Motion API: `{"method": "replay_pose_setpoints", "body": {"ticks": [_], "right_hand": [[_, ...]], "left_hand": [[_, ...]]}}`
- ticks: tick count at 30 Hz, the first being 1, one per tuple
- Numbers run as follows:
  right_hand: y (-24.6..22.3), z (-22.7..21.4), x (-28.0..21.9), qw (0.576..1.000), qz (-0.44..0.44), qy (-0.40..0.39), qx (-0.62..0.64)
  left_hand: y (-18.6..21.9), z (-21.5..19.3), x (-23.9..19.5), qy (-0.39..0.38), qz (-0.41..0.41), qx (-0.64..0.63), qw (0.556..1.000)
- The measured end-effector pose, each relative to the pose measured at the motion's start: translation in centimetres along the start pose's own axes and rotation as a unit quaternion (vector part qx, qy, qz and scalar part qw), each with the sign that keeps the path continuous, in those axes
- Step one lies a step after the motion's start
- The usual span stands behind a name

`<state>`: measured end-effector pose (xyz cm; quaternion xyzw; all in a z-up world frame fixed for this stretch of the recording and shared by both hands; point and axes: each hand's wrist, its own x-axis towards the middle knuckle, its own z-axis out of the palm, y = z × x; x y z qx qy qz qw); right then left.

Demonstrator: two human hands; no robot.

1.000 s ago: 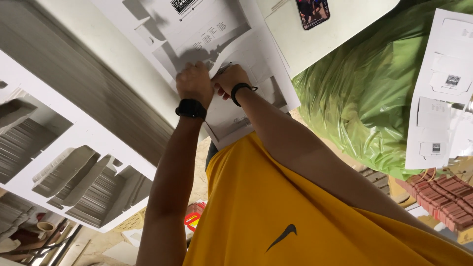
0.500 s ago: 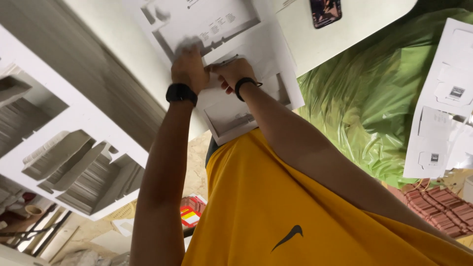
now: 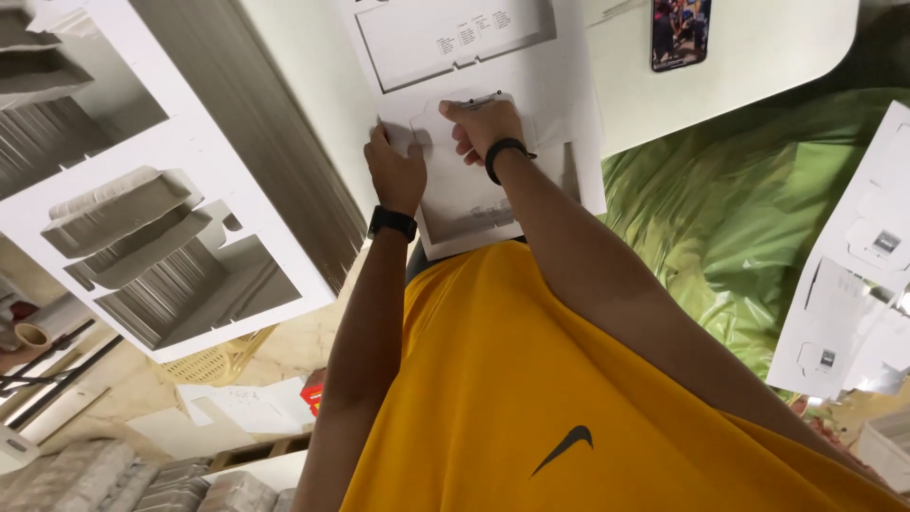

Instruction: Assembling cardboard boxes by punching out pre-cut sections, folding along scored lines, and stacking the finished products.

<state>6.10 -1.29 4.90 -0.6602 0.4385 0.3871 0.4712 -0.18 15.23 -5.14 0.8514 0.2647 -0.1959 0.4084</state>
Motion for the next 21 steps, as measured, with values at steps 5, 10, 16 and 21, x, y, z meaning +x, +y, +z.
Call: {"method": "replay_pose_setpoints", "body": {"ticks": [5, 10, 16, 21], "right_hand": [[3.0, 1.4, 2.2, 0.993, -0.098, -0.049, -0.053], [3.3, 2.5, 2.1, 0.99, -0.103, -0.073, -0.066], [1.7, 3.3, 2.6, 0.988, -0.095, -0.069, -0.101], [4.0, 5.0, 9.8, 0.985, -0.103, -0.065, -0.119]], "left_hand": [[2.7, -2.8, -0.4, -0.035, -0.072, -0.089, 0.993], [1.6, -3.3, 1.9, -0.159, 0.005, 0.033, 0.987], [1.9, -3.7, 1.1, -0.159, 0.082, 0.159, 0.971], [1.4, 0.7, -0.2, -0.067, 0.188, 0.328, 0.923]]}}
